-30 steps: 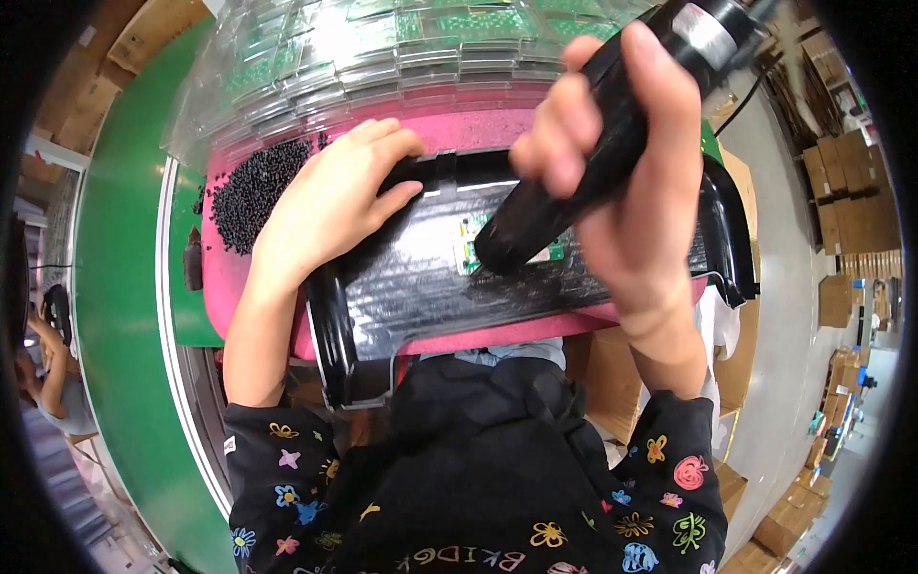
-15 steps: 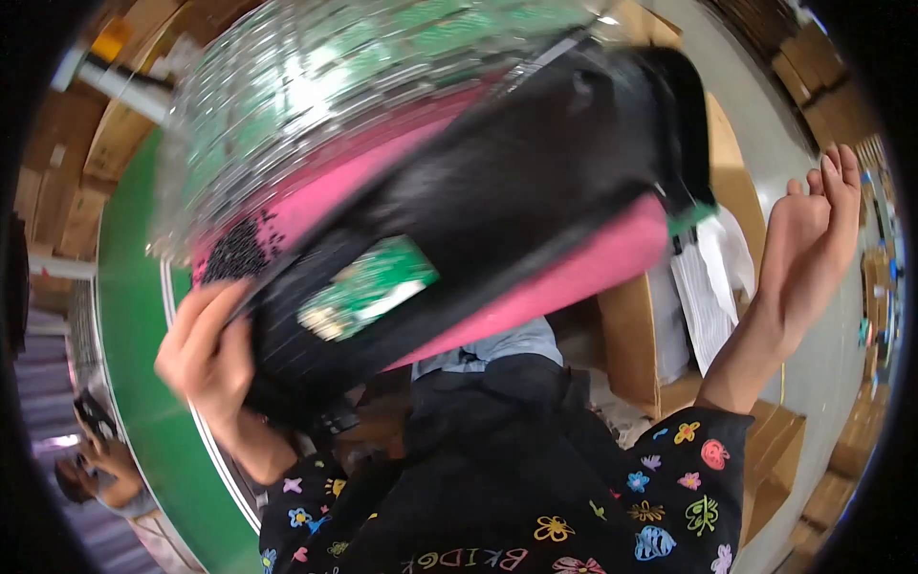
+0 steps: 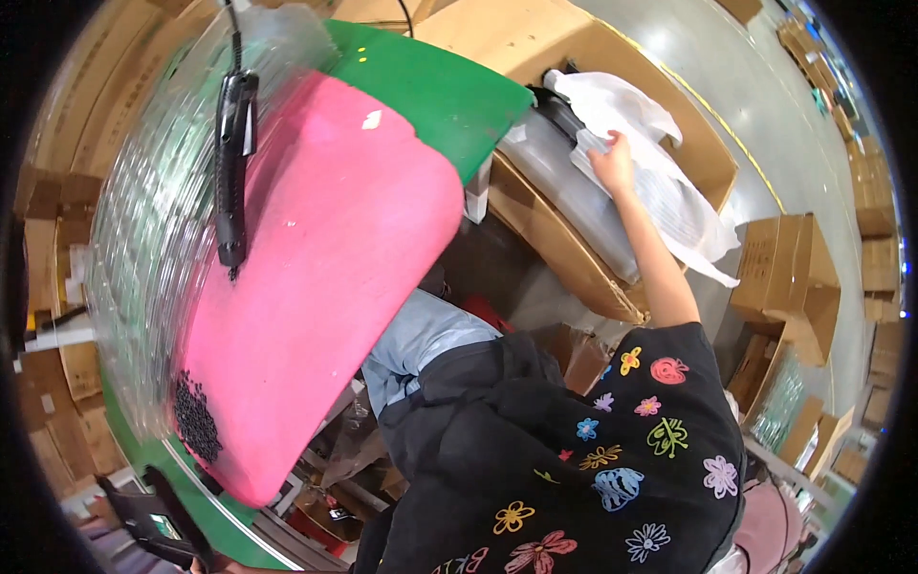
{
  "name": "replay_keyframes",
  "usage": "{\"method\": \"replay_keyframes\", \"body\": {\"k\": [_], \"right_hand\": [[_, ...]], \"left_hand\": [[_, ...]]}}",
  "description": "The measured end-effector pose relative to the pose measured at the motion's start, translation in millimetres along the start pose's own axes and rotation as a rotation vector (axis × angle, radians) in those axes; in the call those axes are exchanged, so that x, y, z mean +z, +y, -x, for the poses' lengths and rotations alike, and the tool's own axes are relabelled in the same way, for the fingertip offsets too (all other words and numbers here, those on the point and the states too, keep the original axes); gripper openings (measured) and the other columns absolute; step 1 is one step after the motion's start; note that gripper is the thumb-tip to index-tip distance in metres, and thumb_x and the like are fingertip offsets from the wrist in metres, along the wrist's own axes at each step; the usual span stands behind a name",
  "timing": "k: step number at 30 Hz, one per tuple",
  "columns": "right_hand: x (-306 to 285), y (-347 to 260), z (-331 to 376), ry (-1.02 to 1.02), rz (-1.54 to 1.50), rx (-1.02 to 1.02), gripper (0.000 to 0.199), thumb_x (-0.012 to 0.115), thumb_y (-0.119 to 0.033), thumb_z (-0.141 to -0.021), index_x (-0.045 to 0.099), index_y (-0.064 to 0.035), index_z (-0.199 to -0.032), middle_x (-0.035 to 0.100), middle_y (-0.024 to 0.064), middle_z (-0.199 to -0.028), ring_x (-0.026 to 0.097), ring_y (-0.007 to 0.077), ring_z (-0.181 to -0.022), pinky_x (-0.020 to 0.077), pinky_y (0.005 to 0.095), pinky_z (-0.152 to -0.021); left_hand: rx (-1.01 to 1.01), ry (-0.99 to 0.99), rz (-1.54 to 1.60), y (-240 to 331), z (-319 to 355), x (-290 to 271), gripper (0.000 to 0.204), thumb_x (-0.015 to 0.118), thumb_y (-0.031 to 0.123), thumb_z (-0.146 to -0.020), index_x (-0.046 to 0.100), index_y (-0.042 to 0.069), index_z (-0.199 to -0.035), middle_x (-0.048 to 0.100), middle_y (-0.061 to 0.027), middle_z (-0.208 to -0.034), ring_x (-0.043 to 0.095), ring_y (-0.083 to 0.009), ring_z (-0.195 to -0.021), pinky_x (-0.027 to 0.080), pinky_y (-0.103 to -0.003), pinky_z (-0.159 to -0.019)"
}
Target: Assemble electronic components by installing a printed circuit board into a plastic casing and securing it with an electric screwdriver.
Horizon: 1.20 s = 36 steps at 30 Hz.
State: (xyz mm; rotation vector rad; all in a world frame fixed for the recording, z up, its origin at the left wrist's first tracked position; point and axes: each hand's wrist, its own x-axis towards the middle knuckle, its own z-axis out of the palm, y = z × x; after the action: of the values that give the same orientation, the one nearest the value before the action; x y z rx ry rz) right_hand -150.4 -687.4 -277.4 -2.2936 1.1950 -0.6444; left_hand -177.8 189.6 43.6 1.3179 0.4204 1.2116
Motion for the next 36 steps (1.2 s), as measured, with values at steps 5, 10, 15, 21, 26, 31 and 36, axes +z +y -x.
{"method": "replay_keyframes", "body": {"k": [5,10,15,21,26,31,36], "right_hand": [[67,88,48,-0.563,0.049,0.13,0.064,0.075,-0.028,-0.074,0.053,-0.0014,-0.127,0.067,0.0196,-0.105,0.065,0.0311,-0.098,0.0522,0.0407,-0.086],[73,103,70,-0.661,0.237,0.41,0.084,0.07,-0.029,-0.079,0.03,0.0023,-0.146,0.049,0.0296,-0.138,0.048,0.0432,-0.129,0.0406,0.0446,-0.108],[45,56,40,-0.188,0.504,0.252,0.085,0.068,-0.02,-0.082,0.019,-0.0056,-0.151,0.045,0.0294,-0.142,0.044,0.0417,-0.133,0.0386,0.0505,-0.109],[54,108,-2,-0.296,0.788,0.134,0.062,0.062,-0.014,-0.085,0.043,-0.0038,-0.142,0.046,0.0248,-0.144,0.044,0.0405,-0.133,0.0368,0.0471,-0.111],[69,174,-22,-0.275,0.933,-0.022,0.032,0.049,-0.01,-0.096,0.056,-0.0059,-0.126,0.057,0.0209,-0.132,0.055,0.0373,-0.124,0.0469,0.0457,-0.1],[36,104,2,-0.273,0.815,-0.162,0.043,0.054,-0.004,-0.088,0.054,-0.001,-0.131,0.062,0.0202,-0.123,0.063,0.0341,-0.109,0.0514,0.0424,-0.093],[-71,125,-16,0.002,0.543,-0.375,0.052,0.057,0.003,-0.081,0.047,0.0121,-0.131,0.056,0.029,-0.126,0.05,0.0423,-0.124,0.0382,0.0432,-0.109]], "left_hand": [[-0.04,-0.096,0.229,-76,-89,-42,0.017,0.071,0.013,-0.07,0.071,0.004,-0.084,0.067,-0.0152,-0.082,0.062,-0.0302,-0.075,0.051,-0.042,-0.077],[-0.363,0.089,-0.092,-170,-215,-64,0.033,0.065,0.028,-0.086,0.064,-0.003,-0.099,0.063,-0.0135,-0.092,0.062,-0.0271,-0.081,0.058,-0.038,-0.07],[-0.352,0.125,0.007,-179,-250,-69,0.051,0.07,0.033,-0.084,0.062,-0.004,-0.119,0.06,-0.018,-0.117,0.062,-0.0277,-0.098,0.06,-0.038,-0.077],[0.098,0.12,-0.925,-157,-245,-70,0.042,0.071,0.03,-0.083,0.072,-0.005,-0.106,0.072,-0.0111,-0.109,0.065,-0.0226,-0.1,0.053,-0.035,-0.091],[0.189,-0.168,-0.81,-161,-159,-8,0.029,0.059,0.012,-0.093,0.068,-0.001,-0.117,0.069,-0.0122,-0.115,0.062,-0.021,-0.102,0.047,-0.034,-0.096],[0.258,-0.546,-0.673,-84,-54,113,0.017,0.062,0.011,-0.094,0.068,-0.001,-0.105,0.068,-0.0041,-0.1,0.06,-0.0093,-0.09,0.049,-0.024,-0.078],[1.041,-0.887,-0.599,-16,66,217,0.018,0.06,-0.006,-0.074,0.063,0.004,-0.09,0.064,-0.0116,-0.09,0.06,-0.0322,-0.09,0.048,-0.041,-0.084]]}}
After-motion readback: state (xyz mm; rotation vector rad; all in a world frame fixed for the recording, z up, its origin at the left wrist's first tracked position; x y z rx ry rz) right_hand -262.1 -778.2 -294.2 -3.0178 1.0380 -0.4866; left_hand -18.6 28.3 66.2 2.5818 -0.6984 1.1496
